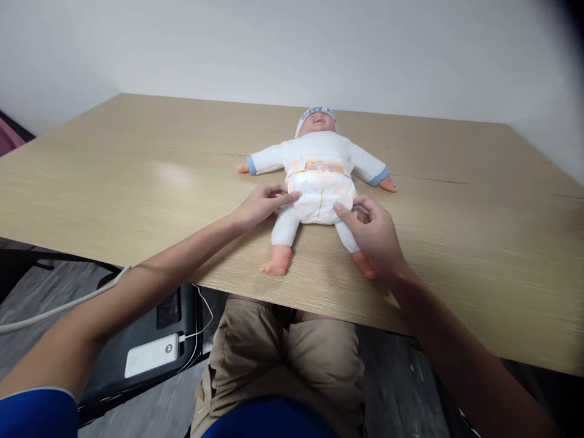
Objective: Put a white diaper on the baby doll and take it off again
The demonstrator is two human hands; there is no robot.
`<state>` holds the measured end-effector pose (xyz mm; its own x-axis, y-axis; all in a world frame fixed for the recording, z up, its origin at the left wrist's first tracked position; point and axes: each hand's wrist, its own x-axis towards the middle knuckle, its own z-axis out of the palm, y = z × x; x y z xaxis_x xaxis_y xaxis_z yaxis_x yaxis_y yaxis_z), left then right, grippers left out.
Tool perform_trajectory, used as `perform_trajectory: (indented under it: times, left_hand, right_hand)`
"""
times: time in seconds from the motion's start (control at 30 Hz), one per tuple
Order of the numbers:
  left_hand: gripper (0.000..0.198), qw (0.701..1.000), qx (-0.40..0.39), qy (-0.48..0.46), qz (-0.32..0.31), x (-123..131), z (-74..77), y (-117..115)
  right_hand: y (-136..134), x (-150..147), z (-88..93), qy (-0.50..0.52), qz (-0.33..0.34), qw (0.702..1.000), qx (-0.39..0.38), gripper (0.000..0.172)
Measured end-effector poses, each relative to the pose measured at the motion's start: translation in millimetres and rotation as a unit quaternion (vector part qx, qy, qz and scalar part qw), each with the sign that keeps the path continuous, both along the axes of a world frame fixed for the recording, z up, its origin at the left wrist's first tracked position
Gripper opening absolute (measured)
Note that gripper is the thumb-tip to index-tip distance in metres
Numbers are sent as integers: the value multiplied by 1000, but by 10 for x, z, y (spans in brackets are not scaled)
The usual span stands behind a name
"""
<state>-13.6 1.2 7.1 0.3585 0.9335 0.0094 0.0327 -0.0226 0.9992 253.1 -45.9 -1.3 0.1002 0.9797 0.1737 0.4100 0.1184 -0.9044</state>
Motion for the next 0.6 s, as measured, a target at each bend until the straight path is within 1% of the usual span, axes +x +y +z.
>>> perform_trajectory:
  times: [0.1,0.17,0.23,0.4,0.5,0.6]
  left_hand:
    - [36,1000,14,19,15,-10,-10,38]
    - [37,999,14,30,15,-17,2,63]
    - [37,999,13,38,8,-25,24,78]
    - [41,998,15,55,-26,-75,67,107]
    - [44,997,11,59,-56,-112,58,135]
    - [44,996,1,55,-65,-123,24,161]
  right_hand:
    - [-13,-29,20,-36,-38,998,24,33]
    - [-3,-18,17,-65,-63,995,38,34]
    - [28,33,-5,-82,-65,994,36,37]
    - [170,266,-52,-91,-6,996,16,47]
    - [253,373,-1,-93,46,995,-8,55]
    - [292,408,72,-82,93,991,-42,61]
